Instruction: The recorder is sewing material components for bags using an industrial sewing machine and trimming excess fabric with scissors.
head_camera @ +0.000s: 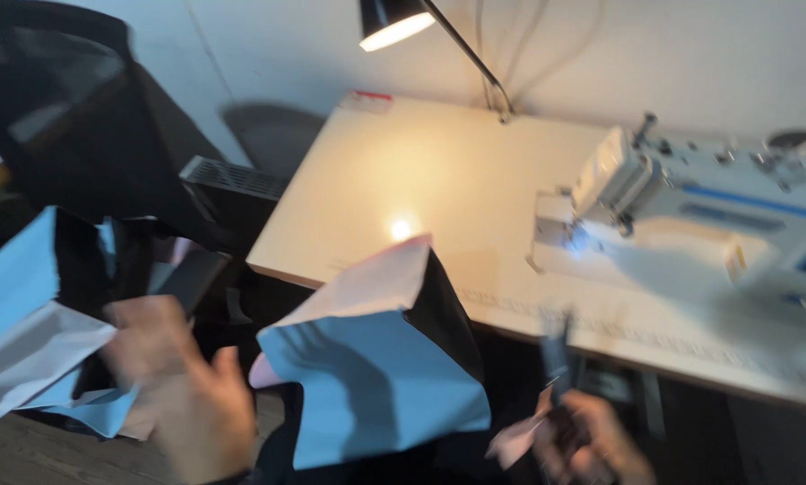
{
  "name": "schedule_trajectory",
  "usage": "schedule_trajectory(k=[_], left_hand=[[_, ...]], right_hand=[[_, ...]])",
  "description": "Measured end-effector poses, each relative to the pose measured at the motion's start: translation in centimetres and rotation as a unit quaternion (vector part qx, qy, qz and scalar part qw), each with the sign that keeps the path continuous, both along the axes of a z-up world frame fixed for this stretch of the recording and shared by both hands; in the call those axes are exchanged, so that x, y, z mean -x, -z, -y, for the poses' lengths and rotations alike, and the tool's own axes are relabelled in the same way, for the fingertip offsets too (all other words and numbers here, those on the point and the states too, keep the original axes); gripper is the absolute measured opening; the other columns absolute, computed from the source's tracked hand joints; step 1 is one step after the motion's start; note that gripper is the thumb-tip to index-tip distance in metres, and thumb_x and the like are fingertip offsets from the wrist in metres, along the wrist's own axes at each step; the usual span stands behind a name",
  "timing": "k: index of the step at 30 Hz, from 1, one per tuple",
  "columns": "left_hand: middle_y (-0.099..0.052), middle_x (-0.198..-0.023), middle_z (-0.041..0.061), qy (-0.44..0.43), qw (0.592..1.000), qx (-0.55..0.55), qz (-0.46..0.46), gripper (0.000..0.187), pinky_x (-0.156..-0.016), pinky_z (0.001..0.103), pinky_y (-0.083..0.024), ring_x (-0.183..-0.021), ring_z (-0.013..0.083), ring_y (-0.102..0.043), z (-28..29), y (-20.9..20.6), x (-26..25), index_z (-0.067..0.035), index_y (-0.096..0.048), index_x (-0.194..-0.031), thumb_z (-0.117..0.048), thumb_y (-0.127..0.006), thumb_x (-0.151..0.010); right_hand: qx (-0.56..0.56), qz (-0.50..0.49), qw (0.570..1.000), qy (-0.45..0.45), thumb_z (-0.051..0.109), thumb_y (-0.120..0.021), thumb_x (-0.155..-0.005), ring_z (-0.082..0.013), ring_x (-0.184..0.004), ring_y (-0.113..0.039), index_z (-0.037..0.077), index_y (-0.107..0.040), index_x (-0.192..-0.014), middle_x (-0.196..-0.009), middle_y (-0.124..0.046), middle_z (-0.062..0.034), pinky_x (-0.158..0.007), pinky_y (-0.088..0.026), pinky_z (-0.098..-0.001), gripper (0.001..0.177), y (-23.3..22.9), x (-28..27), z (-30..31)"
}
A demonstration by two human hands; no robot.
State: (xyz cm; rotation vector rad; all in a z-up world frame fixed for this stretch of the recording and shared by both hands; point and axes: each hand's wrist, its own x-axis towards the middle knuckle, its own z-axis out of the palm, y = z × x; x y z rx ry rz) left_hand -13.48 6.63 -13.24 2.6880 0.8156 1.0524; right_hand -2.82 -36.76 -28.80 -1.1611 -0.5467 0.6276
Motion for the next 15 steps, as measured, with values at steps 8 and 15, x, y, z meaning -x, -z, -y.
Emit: schedule_trajectory(k=[8,15], left_hand=[[-0.034,-0.163,0.019,0.304,0.95,0.026,0.064,0.095,-0.104,0.044,-0.045,-0.152,0.04,-0.035,1.8,-1.6,-0.9,-0.008,-0.029,-0.159,-0.029,-0.079,-0.081],[-0.078,-0.105,0.003,0.328,0.941,0.057,-0.065,0.024,-0.116,0.047,-0.053,-0.096,0.0252,-0.076,3.8,-2.5,-7.6,-0.02,-0.076,-0.117,-0.017,-0.077,-0.092]], right_hand=[[0.024,0.048,0.954,0.295,0.059,-0.082,-0.083,-0.0169,-0.071,-0.057,-0.005,-0.049,-0.119,-0.096,-0.062,-0.0138,-0.057,-0.045,-0.0283,0.081,-5.3,2.2,11.9],[0.056,0.13,0.943,0.302,0.06,-0.084,-0.081,-0.0174,-0.066,-0.059,-0.007,-0.055,-0.115,-0.078,-0.063,-0.0152,-0.071,-0.052,-0.0324,0.081,-2.8,2.0,17.5]])
